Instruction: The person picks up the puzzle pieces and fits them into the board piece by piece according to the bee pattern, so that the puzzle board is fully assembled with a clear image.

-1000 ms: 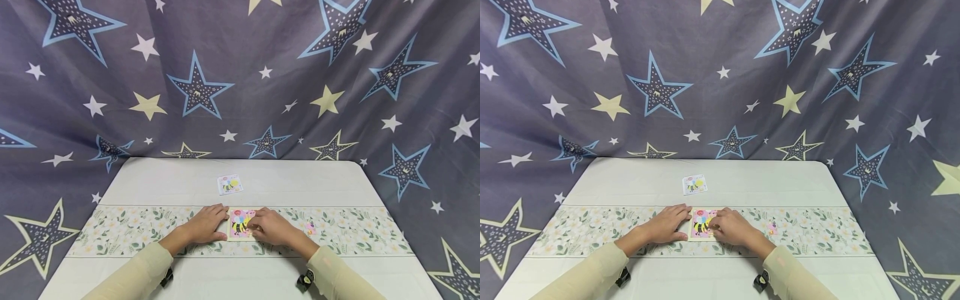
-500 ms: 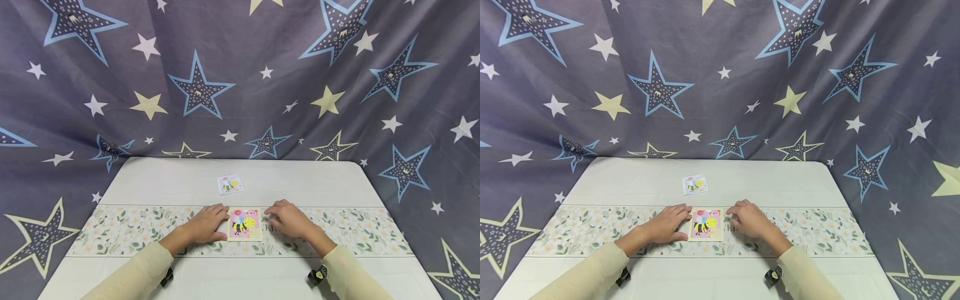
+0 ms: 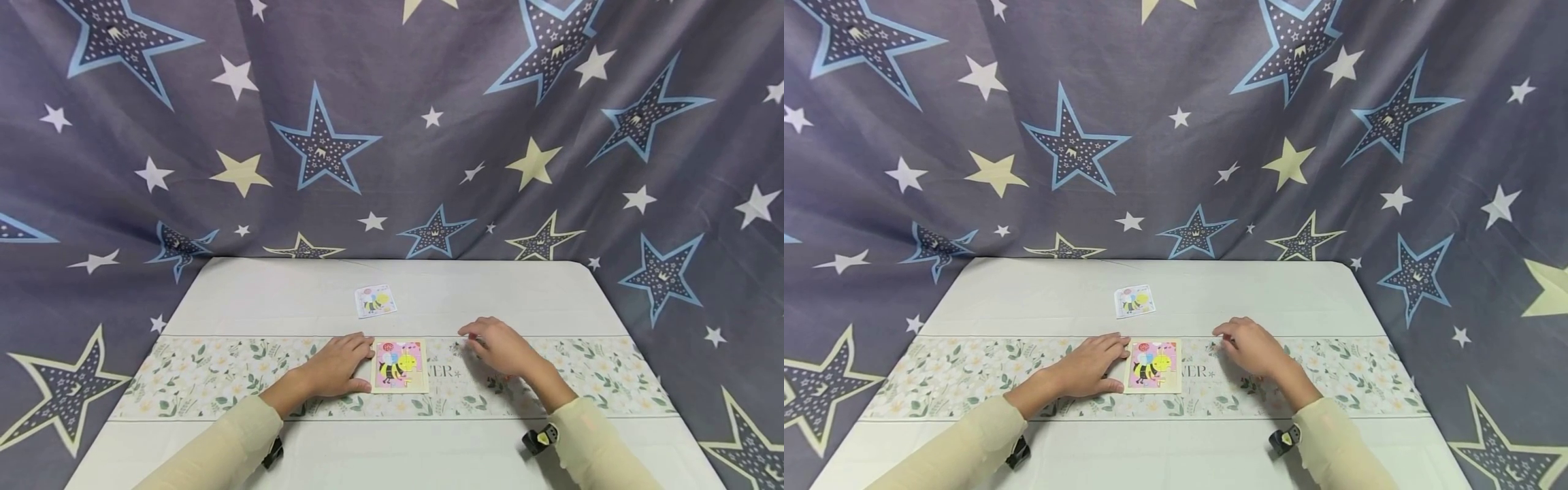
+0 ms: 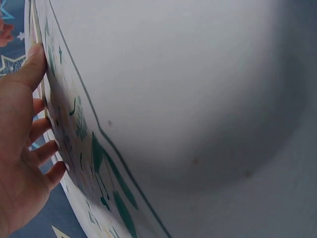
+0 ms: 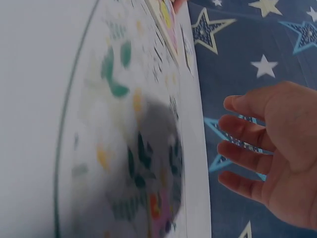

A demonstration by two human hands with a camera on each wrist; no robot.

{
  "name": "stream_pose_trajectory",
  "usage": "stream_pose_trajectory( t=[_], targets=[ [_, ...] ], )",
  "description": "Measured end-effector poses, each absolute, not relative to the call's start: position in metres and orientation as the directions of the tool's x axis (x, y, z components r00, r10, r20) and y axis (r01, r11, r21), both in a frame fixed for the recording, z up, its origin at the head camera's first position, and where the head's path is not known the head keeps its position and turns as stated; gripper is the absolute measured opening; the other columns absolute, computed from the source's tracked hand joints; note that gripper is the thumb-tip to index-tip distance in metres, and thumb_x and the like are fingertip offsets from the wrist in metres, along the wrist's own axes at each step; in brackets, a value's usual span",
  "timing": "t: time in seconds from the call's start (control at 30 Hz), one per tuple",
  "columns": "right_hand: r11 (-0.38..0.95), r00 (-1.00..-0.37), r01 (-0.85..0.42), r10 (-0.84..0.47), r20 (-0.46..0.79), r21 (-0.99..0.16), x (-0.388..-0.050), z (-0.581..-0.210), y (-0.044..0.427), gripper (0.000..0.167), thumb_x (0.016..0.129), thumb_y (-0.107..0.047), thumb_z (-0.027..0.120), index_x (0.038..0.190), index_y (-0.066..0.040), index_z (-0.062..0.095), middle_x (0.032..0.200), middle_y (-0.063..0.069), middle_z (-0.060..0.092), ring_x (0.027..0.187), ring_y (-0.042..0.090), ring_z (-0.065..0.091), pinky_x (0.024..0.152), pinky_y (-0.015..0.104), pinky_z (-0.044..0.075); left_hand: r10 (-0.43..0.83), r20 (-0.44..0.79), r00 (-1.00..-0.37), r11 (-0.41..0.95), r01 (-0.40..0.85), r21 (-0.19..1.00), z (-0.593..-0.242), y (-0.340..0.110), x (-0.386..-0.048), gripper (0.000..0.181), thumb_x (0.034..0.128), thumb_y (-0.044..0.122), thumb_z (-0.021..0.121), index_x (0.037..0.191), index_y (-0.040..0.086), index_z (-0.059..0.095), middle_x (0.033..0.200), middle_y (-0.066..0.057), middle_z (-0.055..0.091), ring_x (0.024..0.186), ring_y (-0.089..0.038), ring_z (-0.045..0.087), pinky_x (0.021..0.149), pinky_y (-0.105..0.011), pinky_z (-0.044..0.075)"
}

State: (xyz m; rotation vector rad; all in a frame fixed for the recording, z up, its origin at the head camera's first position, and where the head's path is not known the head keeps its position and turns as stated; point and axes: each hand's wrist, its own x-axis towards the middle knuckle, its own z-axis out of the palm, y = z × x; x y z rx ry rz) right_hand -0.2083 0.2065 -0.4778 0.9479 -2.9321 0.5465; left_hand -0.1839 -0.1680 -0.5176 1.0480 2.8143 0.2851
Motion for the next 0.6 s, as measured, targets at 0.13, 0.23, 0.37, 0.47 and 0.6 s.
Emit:
stream_pose_trajectory(
  t=[0.13,0.23,0.37,0.47,0.6],
  targets=[
    [0.782,-0.841,-0.534,-0.531,0.104,-0.321,-0.209,-0.477,0.224,0.026,0.098,-0.013,0.067,0.122,-0.008,0.072,0.097,-0.001,0.07,0.098,0.022,0.066,0.085,0.045,0.056,0.661,-0.048,-0.749,0.738,0.637,0.222,-0.517,-0.168,-0.184,0.068,0.091,0.06,0.066,0.139,0.013,0.057,0.158,-0.012,0.045,0.149,-0.036,0.038,0.119,-0.055,0.036],
    [0.802,-0.861,-0.499,-0.502,0.083,-0.328,-0.207,-0.478,0.238,0.026,0.097,-0.013,0.068,0.122,-0.007,0.071,0.097,-0.001,0.07,0.095,0.022,0.066,0.082,0.044,0.056,0.66,-0.049,-0.749,0.739,0.637,0.22,-0.517,-0.168,-0.184,0.068,0.0909,0.061,0.066,0.139,0.014,0.057,0.158,-0.012,0.045,0.149,-0.036,0.038,0.119,-0.055,0.035],
    [0.813,-0.875,-0.469,-0.48,0.058,-0.344,-0.202,-0.482,0.254,0.026,0.095,-0.011,0.069,0.121,-0.007,0.072,0.097,0.0,0.07,0.094,0.023,0.066,0.082,0.046,0.056,0.659,-0.052,-0.751,0.741,0.635,0.22,-0.516,-0.168,-0.184,0.069,0.0904,0.061,0.066,0.139,0.013,0.057,0.158,-0.012,0.045,0.149,-0.036,0.038,0.119,-0.056,0.035],
    [0.81,-0.876,-0.46,-0.482,0.034,-0.363,-0.199,-0.484,0.263,0.027,0.093,-0.01,0.07,0.12,-0.006,0.072,0.098,0.0,0.071,0.096,0.024,0.067,0.084,0.046,0.056,0.659,-0.05,-0.751,0.74,0.634,0.224,-0.516,-0.168,-0.184,0.069,0.0901,0.06,0.067,0.139,0.012,0.057,0.157,-0.013,0.046,0.149,-0.037,0.039,0.119,-0.057,0.036],
    [0.799,-0.859,-0.472,-0.512,-0.011,-0.373,-0.195,-0.487,0.273,0.03,0.091,-0.012,0.075,0.12,-0.007,0.073,0.1,0.0,0.072,0.096,0.022,0.066,0.083,0.042,0.056,0.656,-0.053,-0.753,0.742,0.631,0.224,-0.516,-0.168,-0.184,0.069,0.0903,0.061,0.066,0.139,0.013,0.057,0.157,-0.013,0.046,0.149,-0.037,0.038,0.119,-0.056,0.036]
  ],
)
